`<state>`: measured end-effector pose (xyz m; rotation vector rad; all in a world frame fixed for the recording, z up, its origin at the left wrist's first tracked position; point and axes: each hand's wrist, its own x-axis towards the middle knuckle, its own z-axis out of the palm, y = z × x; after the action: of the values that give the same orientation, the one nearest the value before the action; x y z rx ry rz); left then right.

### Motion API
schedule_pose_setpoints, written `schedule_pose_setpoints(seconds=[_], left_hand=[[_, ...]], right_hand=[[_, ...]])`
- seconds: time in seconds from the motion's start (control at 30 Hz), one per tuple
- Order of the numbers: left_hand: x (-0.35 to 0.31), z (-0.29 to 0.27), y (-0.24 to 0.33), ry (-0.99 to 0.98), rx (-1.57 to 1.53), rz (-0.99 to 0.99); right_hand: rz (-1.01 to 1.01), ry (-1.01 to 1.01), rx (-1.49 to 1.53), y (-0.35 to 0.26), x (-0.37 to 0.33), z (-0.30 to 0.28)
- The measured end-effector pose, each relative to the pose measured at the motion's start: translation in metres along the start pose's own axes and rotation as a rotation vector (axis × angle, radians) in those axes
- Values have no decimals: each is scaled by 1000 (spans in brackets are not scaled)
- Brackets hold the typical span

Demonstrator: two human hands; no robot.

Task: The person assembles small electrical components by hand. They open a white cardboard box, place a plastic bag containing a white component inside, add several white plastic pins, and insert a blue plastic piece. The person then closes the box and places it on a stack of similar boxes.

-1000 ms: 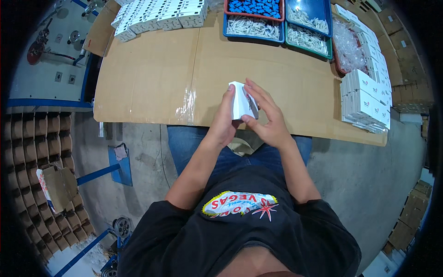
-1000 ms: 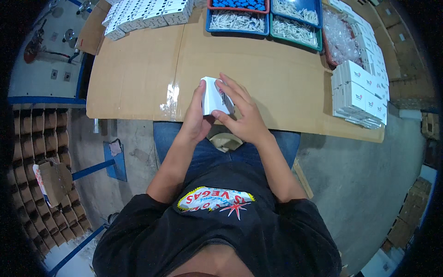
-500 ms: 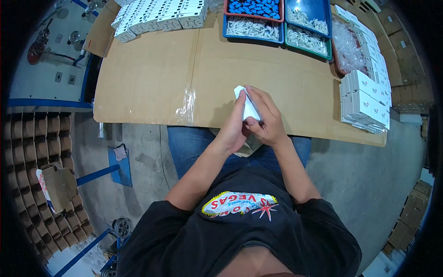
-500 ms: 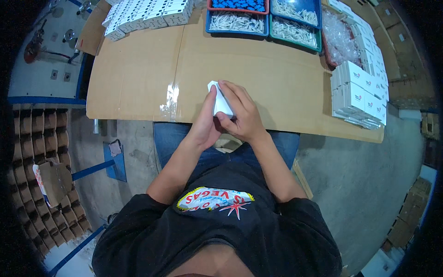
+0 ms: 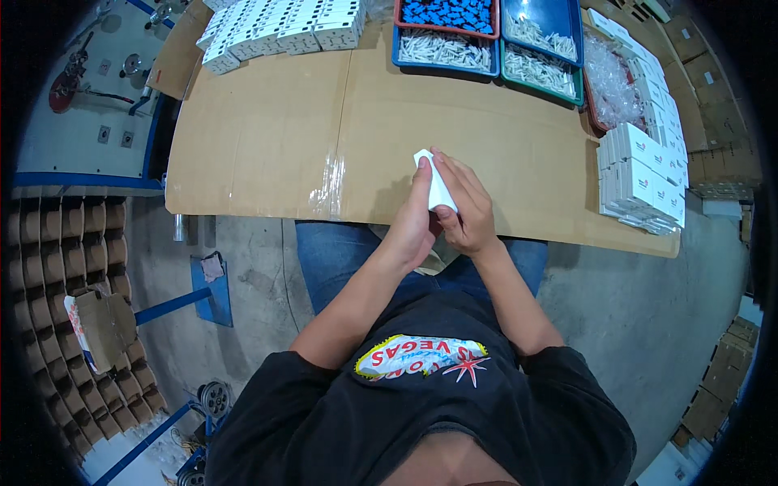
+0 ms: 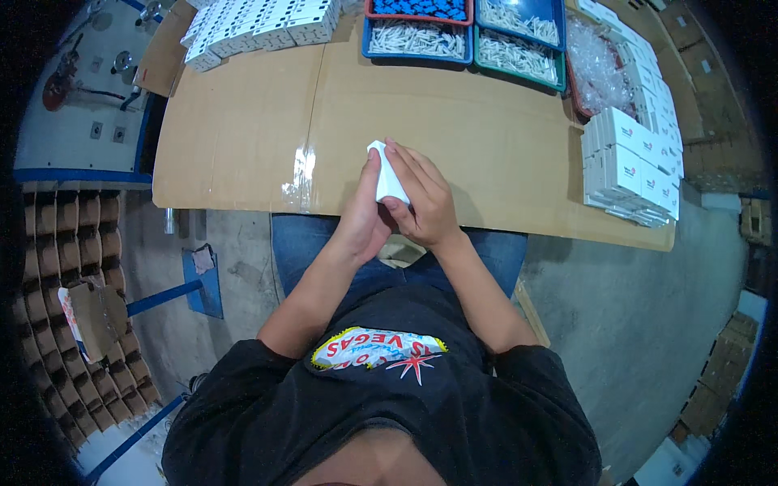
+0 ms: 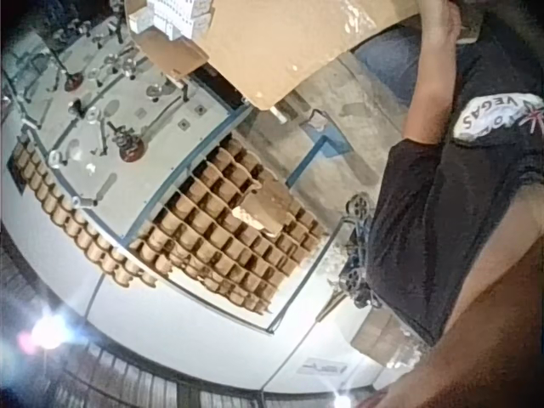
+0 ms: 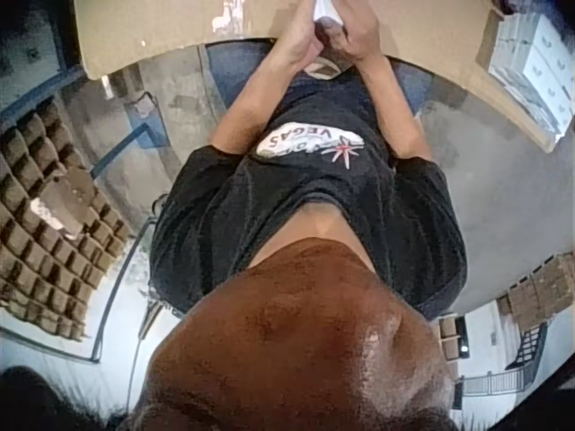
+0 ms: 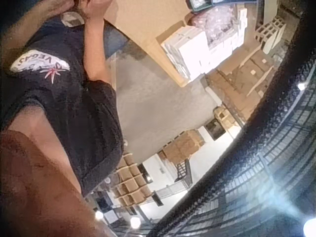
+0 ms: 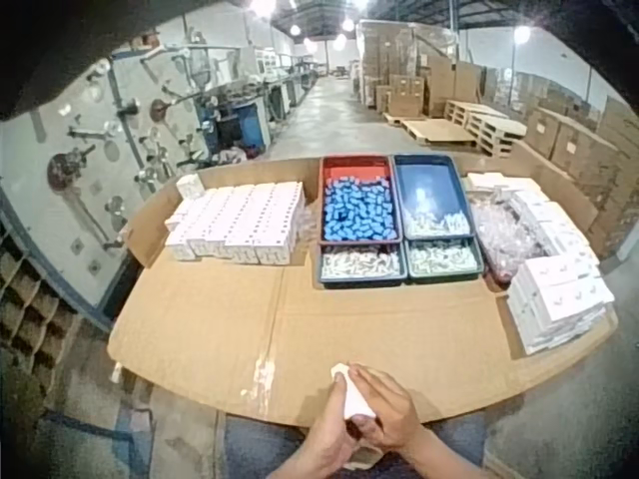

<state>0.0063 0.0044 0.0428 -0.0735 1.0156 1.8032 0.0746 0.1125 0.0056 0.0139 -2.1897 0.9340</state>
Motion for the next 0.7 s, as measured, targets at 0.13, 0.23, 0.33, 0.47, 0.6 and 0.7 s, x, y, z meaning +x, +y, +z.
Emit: schedule_pose_setpoints(seconds=[0.13, 0.23, 0.33, 0.47, 0.6, 0.7], left_hand=[[3, -3, -6, 11, 16, 8], [5, -3, -9, 7, 22, 40], [7, -6, -15, -14, 19, 62], [2, 0, -12, 21, 20, 65], [2, -2, -14, 38, 15, 79], [-3, 5, -11, 65, 7, 73]], right_hand=[[31, 63, 13, 0, -5, 5], [26, 84, 22, 1, -6, 6], [31, 91, 35, 1, -8, 6], [46, 98, 44, -2, -10, 7], [55, 90, 58, -4, -9, 7], [47, 90, 59, -5, -7, 7]])
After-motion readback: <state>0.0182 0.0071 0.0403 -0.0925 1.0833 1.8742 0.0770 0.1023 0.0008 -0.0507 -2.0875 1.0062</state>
